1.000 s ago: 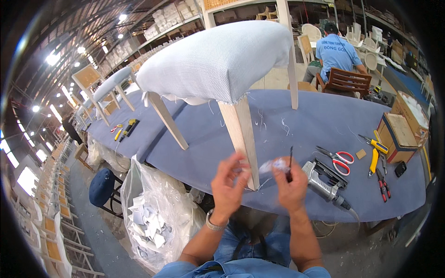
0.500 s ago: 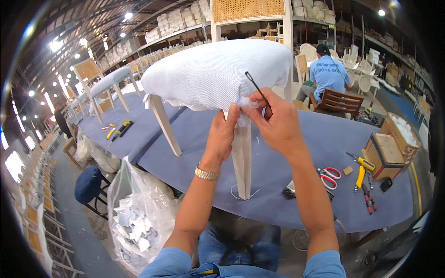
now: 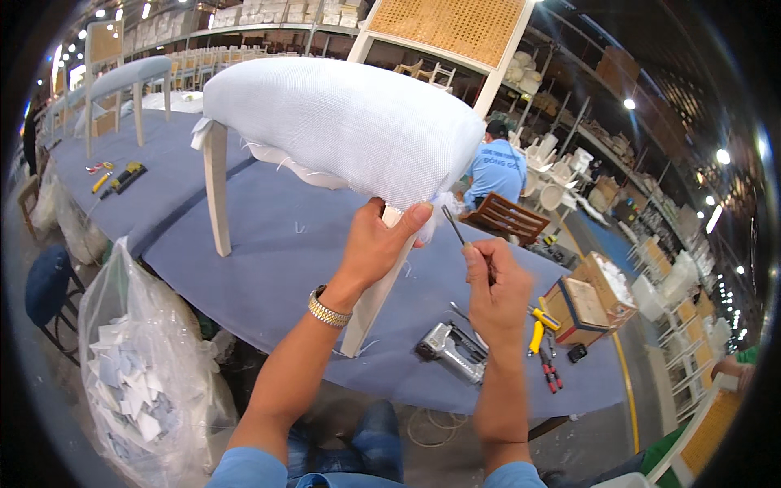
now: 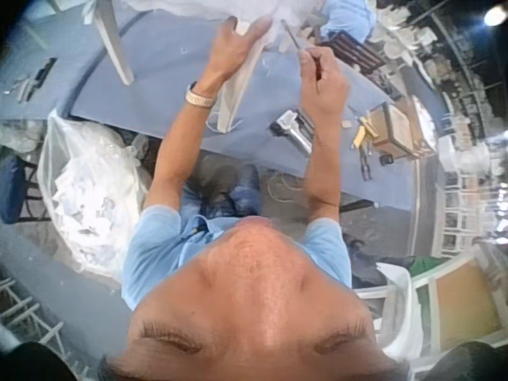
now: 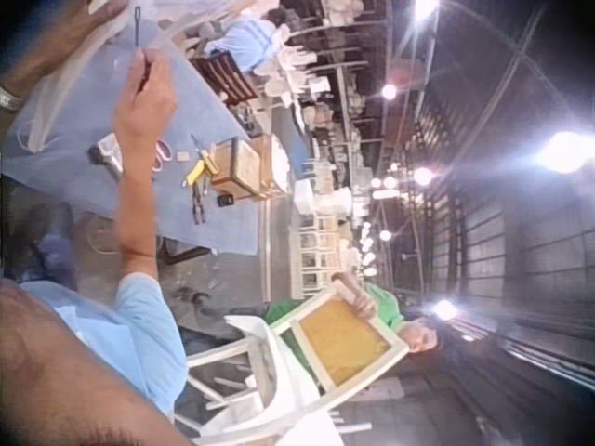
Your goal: The person staples white fabric onto a chair seat using a staple gun, then trims excess fabric with scissors and a utility knife. They adjust the fabric and continue stapling around the edges of the seat.
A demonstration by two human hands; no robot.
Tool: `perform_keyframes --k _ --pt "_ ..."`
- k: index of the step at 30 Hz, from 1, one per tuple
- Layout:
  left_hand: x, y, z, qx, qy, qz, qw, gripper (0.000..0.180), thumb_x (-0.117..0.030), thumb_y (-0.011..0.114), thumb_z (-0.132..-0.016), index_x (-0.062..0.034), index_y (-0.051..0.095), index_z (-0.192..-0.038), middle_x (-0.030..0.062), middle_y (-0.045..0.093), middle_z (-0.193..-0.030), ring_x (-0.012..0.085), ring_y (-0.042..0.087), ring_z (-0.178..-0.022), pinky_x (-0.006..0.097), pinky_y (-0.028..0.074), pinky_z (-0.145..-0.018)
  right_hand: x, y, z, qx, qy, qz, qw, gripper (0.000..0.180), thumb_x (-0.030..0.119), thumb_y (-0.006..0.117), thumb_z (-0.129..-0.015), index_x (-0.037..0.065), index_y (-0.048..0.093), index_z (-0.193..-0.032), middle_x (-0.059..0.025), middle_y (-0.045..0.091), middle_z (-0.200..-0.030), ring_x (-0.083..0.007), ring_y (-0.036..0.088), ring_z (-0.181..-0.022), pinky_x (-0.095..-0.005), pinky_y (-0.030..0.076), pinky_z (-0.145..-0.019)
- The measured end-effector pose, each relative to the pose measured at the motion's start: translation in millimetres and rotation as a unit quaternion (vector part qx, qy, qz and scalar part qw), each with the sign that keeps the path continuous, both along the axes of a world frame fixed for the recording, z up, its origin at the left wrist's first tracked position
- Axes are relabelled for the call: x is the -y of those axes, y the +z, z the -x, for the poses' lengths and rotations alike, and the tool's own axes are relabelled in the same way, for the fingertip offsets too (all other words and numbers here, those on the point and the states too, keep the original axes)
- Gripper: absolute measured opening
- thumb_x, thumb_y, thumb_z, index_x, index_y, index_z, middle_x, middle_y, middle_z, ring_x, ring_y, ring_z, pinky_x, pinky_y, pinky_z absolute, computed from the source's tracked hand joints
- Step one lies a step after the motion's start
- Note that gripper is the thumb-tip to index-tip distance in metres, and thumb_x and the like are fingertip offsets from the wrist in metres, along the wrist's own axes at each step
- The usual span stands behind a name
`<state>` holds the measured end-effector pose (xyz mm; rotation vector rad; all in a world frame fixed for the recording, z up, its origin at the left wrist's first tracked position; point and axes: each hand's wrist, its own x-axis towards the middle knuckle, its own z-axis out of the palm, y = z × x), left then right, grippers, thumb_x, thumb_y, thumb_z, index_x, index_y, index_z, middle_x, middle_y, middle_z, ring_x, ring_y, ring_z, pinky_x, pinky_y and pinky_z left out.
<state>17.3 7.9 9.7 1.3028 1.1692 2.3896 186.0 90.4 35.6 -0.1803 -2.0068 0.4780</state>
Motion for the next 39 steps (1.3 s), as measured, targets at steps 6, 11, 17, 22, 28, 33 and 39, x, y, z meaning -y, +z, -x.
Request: perform_keyframes --k 6,11,17,22,28,33,39 --pt "3.6 -2.6 1.1 -0.017 0.006 0.018 1.0 0.065 -0.05 0.071 -0.091 0.0103 0.059 -0.11 0.0092 0.067 -0.089 0.0116 0.065 -0.073 0.025 0.054 -0.062 8.2 8.9 10.8 0.005 -0.019 -0.042 0.999 0.013 0.014 0.065 -0.097 0.003 0.064 -0.091 -0.0073 0.056 -0.063 -0.0154 0.051 -0.053 -0.031 0.04 -0.052" --pt "8.7 -6.4 11.7 0.02 -0.007 0.01 1.0 0.071 -0.059 0.065 -0.092 0.0082 0.059 -0.112 0.0093 0.067 -0.084 0.0139 0.066 -0.07 0.027 0.053 -0.064 15.7 26.6 6.0 0.056 -0.037 -0.074 0.995 0.01 0.013 0.067 -0.094 0.003 0.067 -0.091 -0.0078 0.061 -0.066 -0.0145 0.056 -0.055 -0.0277 0.044 -0.054" --pt "12.7 -6.7 7.7 -0.033 0.007 0.053 0.998 0.064 -0.052 0.069 -0.092 0.0066 0.058 -0.116 0.011 0.068 -0.094 0.0129 0.064 -0.084 0.027 0.053 -0.072 7.7 51.0 2.3 0.116 -0.027 -0.168 0.978 0.006 0.009 0.071 -0.089 0.003 0.068 -0.09 -0.0106 0.067 -0.076 -0.0244 0.065 -0.064 -0.0333 0.05 -0.06" --pt "9.0 -10.2 10.2 -0.082 0.051 0.039 0.995 0.062 -0.04 0.078 -0.088 0.0078 0.055 -0.12 0.0133 0.068 -0.101 0.0135 0.066 -0.088 0.027 0.054 -0.073 7.0 77.0 5.0 0.163 -0.02 -0.252 0.954 0.007 0.008 0.074 -0.085 0.005 0.069 -0.089 -0.0112 0.068 -0.078 -0.0277 0.066 -0.065 -0.0339 0.05 -0.059" --pt "14.3 -4.4 4.5 -0.084 0.07 0.05 0.993 0.059 -0.036 0.079 -0.087 0.0081 0.057 -0.12 0.0147 0.068 -0.106 0.0149 0.066 -0.09 0.029 0.054 -0.076 2.3 88.6 13.2 0.164 0.0 -0.332 0.929 0.008 0.011 0.075 -0.084 0.008 0.069 -0.088 -0.0083 0.067 -0.076 -0.0264 0.062 -0.059 -0.0338 0.047 -0.054" --pt "14.3 -7.2 7.3 -0.1 0.113 0.041 0.988 0.063 -0.04 0.079 -0.086 0.0069 0.058 -0.12 0.015 0.068 -0.109 0.0185 0.065 -0.097 0.031 0.052 -0.084 7.0 95.8 15.6 0.187 -0.016 -0.384 0.904 0.009 0.013 0.075 -0.084 0.01 0.067 -0.086 -0.0062 0.065 -0.073 -0.0252 0.062 -0.059 -0.0352 0.047 -0.052" --pt "14.8 -7.5 6.6 -0.089 0.086 0.038 0.992 0.063 -0.042 0.079 -0.086 0.0059 0.058 -0.122 0.0151 0.068 -0.11 0.0186 0.065 -0.099 0.032 0.051 -0.086 13.1 95.2 21.1 0.178 -0.025 -0.427 0.886 0.01 0.014 0.074 -0.085 0.011 0.065 -0.086 -0.0046 0.063 -0.071 -0.0245 0.062 -0.058 -0.0365 0.047 -0.051"
